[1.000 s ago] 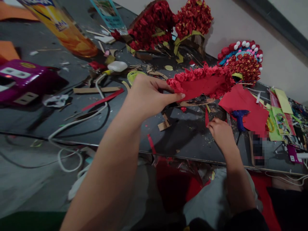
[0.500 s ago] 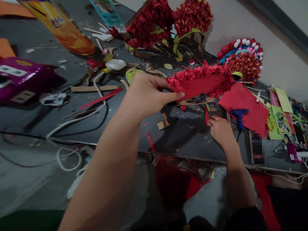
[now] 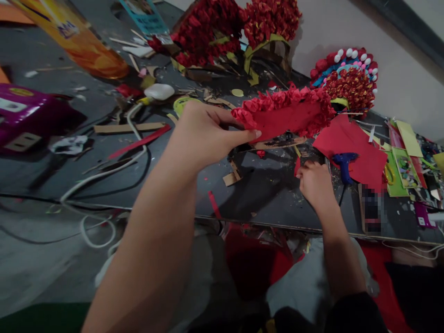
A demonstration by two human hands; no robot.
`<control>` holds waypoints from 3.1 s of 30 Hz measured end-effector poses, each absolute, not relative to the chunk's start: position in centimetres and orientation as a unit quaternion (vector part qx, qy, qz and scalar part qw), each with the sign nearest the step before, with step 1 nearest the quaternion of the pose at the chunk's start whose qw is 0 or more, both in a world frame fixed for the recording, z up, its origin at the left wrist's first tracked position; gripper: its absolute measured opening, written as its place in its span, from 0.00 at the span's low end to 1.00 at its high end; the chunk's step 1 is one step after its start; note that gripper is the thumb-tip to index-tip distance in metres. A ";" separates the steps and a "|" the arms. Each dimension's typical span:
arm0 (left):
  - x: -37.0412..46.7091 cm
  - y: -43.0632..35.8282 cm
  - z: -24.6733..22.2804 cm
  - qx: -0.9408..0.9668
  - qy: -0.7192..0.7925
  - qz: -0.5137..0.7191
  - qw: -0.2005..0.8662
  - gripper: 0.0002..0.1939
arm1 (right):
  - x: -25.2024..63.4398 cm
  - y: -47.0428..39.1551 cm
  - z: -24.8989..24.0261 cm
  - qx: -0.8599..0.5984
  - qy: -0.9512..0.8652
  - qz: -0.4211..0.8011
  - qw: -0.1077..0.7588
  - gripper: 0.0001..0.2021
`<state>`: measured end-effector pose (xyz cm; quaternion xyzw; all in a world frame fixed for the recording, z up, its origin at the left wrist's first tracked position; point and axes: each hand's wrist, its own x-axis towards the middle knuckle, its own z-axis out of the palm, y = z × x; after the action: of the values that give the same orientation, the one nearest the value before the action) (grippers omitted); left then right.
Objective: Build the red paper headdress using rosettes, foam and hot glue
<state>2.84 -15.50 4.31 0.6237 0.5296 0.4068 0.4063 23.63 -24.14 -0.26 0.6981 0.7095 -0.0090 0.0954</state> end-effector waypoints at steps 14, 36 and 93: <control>3.1 -15.6 4.4 0.628 0.508 0.422 0.411 0.20 | 23.1 -24.1 -0.3 0.746 0.663 0.010 0.064 0.11; 2.8 -15.5 4.1 0.633 0.498 0.426 0.412 0.16 | 24.0 -24.9 -1.1 0.679 0.727 0.028 0.099 0.14; 2.7 -15.1 4.0 0.629 0.498 0.435 0.410 0.10 | 23.9 -25.0 -2.7 0.760 0.649 0.024 0.007 0.07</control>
<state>2.72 -15.14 3.99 0.6288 0.4978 0.4346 0.4098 23.91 -25.00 -2.70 0.7602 0.6492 0.0244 0.0073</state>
